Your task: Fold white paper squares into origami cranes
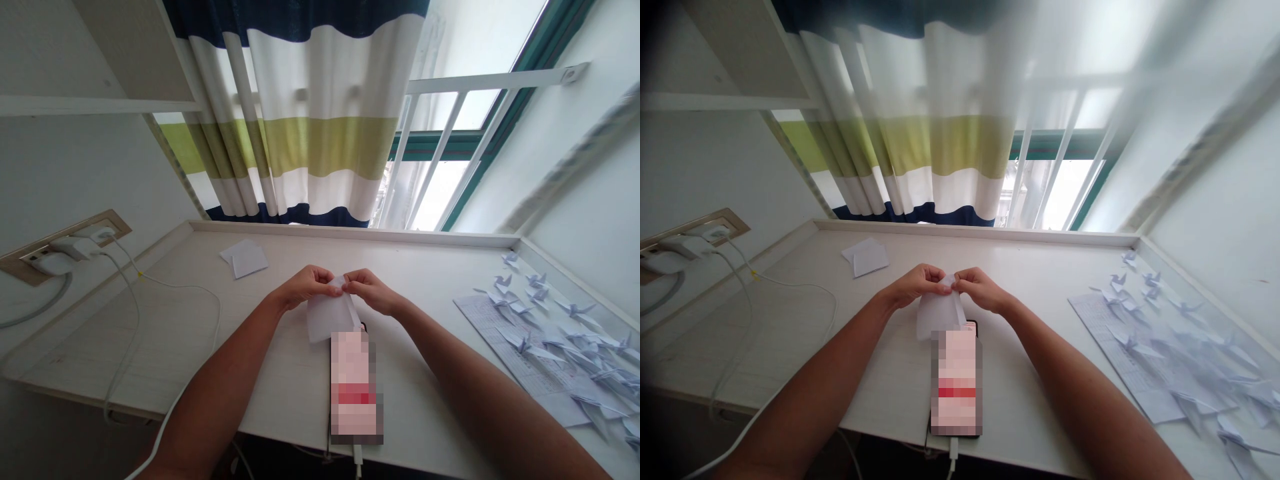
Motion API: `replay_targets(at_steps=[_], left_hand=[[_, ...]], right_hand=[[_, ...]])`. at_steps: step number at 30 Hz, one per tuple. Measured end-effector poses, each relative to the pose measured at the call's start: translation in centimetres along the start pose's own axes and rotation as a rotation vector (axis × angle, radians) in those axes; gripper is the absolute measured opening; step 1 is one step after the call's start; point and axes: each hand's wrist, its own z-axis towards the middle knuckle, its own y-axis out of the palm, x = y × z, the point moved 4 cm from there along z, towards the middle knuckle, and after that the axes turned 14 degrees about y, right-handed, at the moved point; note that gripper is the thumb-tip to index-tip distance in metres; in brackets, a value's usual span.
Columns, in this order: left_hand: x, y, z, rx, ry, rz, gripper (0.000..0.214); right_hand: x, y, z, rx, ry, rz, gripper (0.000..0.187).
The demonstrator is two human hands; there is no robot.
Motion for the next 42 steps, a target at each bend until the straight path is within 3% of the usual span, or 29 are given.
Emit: replay_targets(at_steps=[10,14,18,24,34,37,40,42], left_hand=[[-0.4,0.0,-0.3,-0.067,-0.064,-0.078,0.030],[-0.1,0.2,-0.4,-0.068,-0.026,-0.124,0.027],[-0.1,0.4,-0.4,-0.071,-0.016,-0.151,0.027],[0.3,0.5,-0.5,0.018,0.012,-0.202,0.031],[0.8,0.6,-0.5,-0.045,0.010,-0.096,0.032],[0.7,-0.1,-0.4,0.055,0.001,-0.223,0.038],[0.5,-1.0,-0.2,0.227,0.056,-0.438,0.057],[0.4,-1.0,-0.2,0.251,0.116,-0.495,0.070]], right_hand=[[-0.5,0.6,-0.4,-0.120,-0.022,0.086,0.029],[-0.4,1.0,-0.5,-0.148,-0.019,0.176,0.026],[-0.4,1.3,-0.6,-0.156,-0.015,0.231,0.026],[-0.9,1.2,-0.7,-0.107,-0.041,0.260,0.029],[-0.2,0.8,-0.5,-0.121,0.016,0.264,0.024],[-0.5,0.5,-0.4,-0.072,-0.026,0.229,0.026],[-1.3,-0.3,-0.4,0.063,-0.133,0.274,0.028],[-1.9,-1.0,-0.6,0.161,-0.204,0.313,0.028]])
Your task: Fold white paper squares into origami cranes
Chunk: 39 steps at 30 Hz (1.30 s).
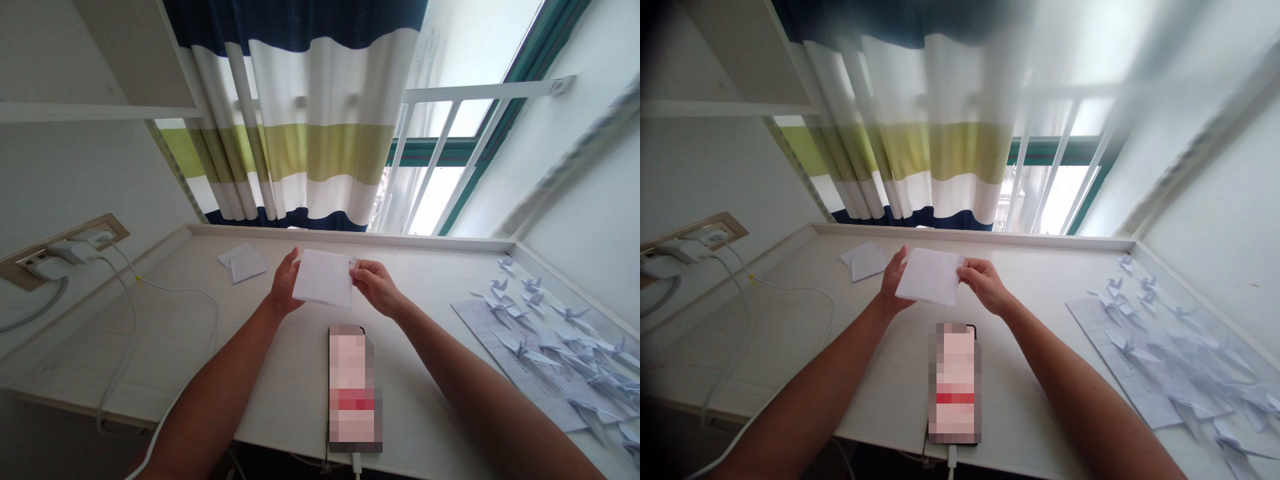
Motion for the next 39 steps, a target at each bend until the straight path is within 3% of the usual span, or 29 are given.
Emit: replay_targets(at_steps=[3,9,13,15,18,23,32,39], left_hand=[[-0.5,0.6,-0.2,-0.081,0.046,-0.022,0.084],[-0.6,1.3,-0.4,-0.132,0.002,0.160,0.056],[0.4,0.8,0.0,-0.048,0.054,0.332,0.055],[1.0,0.9,0.1,-0.104,0.102,0.418,0.053],[1.5,1.2,-0.2,-0.224,0.073,0.489,0.047],[1.6,1.4,-0.9,-0.287,-0.058,0.587,0.036],[1.2,1.2,-1.2,-0.323,-0.171,0.586,0.037],[1.3,1.8,-1.5,-0.395,-0.166,0.551,0.030]], right_hand=[[-0.9,-0.7,-0.1,0.070,-0.052,-0.038,0.029],[-1.3,-0.8,-0.4,-0.006,0.020,-0.265,0.030],[-1.2,-0.3,-0.4,-0.032,0.014,-0.345,0.026],[-1.1,0.0,-0.4,-0.047,0.028,-0.385,0.023],[-0.9,0.4,-0.5,-0.064,0.044,-0.435,0.022],[-0.6,1.1,-0.7,-0.088,0.072,-0.458,0.022],[0.2,1.7,-0.7,-0.158,0.114,-0.450,0.024],[0.7,2.0,-0.7,-0.258,0.160,-0.378,0.028]])
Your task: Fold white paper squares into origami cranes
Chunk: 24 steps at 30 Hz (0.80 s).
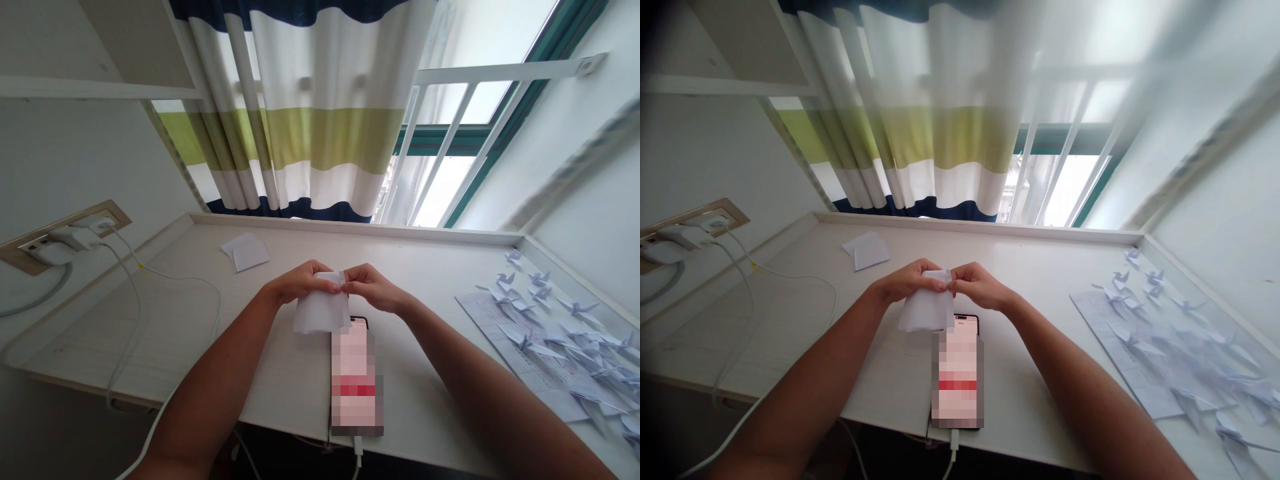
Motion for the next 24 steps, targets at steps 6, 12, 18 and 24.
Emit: replay_targets(at_steps=[6,12,18,24], left_hand=[[-0.5,0.0,0.1,0.034,0.071,-0.099,0.030],[-1.2,-0.2,0.4,0.130,0.127,-0.160,0.028],[-1.2,-0.5,0.5,0.156,0.175,-0.140,0.030],[-0.7,-0.7,0.3,0.115,0.165,-0.088,0.034]], right_hand=[[-0.6,0.6,-0.3,0.006,-0.032,0.094,0.028],[-0.6,0.9,-0.2,0.047,-0.100,0.143,0.033],[-1.0,0.9,-0.2,0.076,-0.170,0.177,0.032],[-0.6,0.6,-0.1,0.032,-0.097,0.244,0.027]])
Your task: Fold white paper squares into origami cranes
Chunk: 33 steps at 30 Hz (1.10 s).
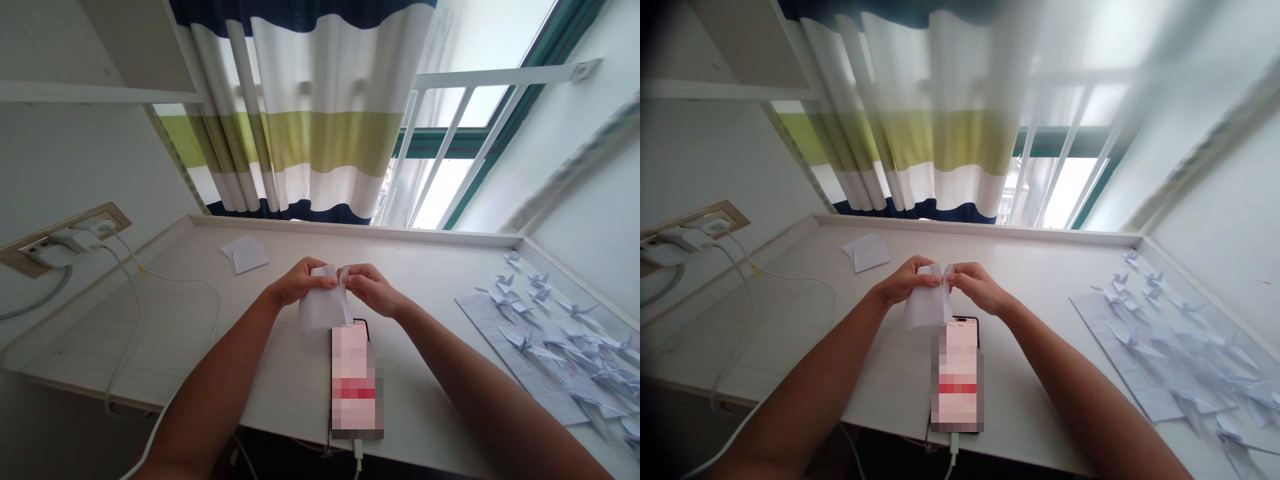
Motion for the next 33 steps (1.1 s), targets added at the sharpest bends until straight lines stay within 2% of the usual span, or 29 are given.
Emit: replay_targets(at_steps=[4,6,9,11,14,17,19,23,26,29,31,33], left_hand=[[0.1,-0.3,0.0,0.035,0.010,0.020,0.032],[0.1,-0.6,0.1,0.061,0.010,-0.009,0.031],[0.1,-1.3,0.4,0.226,0.100,-0.220,0.040],[0.0,-1.4,0.6,0.318,0.195,-0.414,0.058],[-0.6,0.0,1.0,0.286,0.290,-0.574,0.081],[-1.1,2.1,1.2,0.168,0.319,-0.547,0.080],[-1.1,2.8,1.2,0.156,0.357,-0.538,0.077],[-1.1,1.6,0.9,0.213,0.288,-0.559,0.062],[-1.0,0.3,0.7,0.190,0.184,-0.573,0.059],[-0.3,0.0,0.7,0.155,0.209,-0.560,0.069],[0.0,0.6,0.8,0.167,0.269,-0.537,0.078],[-0.4,1.9,0.9,0.174,0.291,-0.503,0.078]], right_hand=[[0.5,-0.1,0.0,-0.047,0.072,0.014,0.029],[0.7,-0.3,0.1,-0.029,0.076,-0.009,0.029],[0.3,-1.0,0.2,0.088,-0.021,0.038,0.032],[-0.2,-1.5,0.2,0.194,-0.113,0.112,0.033],[-0.7,-2.2,0.2,0.317,-0.202,0.185,0.031],[-0.9,-2.8,0.2,0.353,-0.198,0.171,0.032],[-1.1,-3.3,0.0,0.353,-0.187,0.154,0.034],[-1.5,-4.0,-0.4,0.253,-0.126,-0.033,0.037],[-1.8,-4.0,-0.5,0.213,-0.105,-0.193,0.042],[-2.4,-4.2,-0.7,0.299,-0.183,-0.207,0.042],[-2.8,-4.4,-0.8,0.390,-0.250,-0.159,0.042],[-3.0,-4.5,-0.9,0.431,-0.273,-0.120,0.041]])
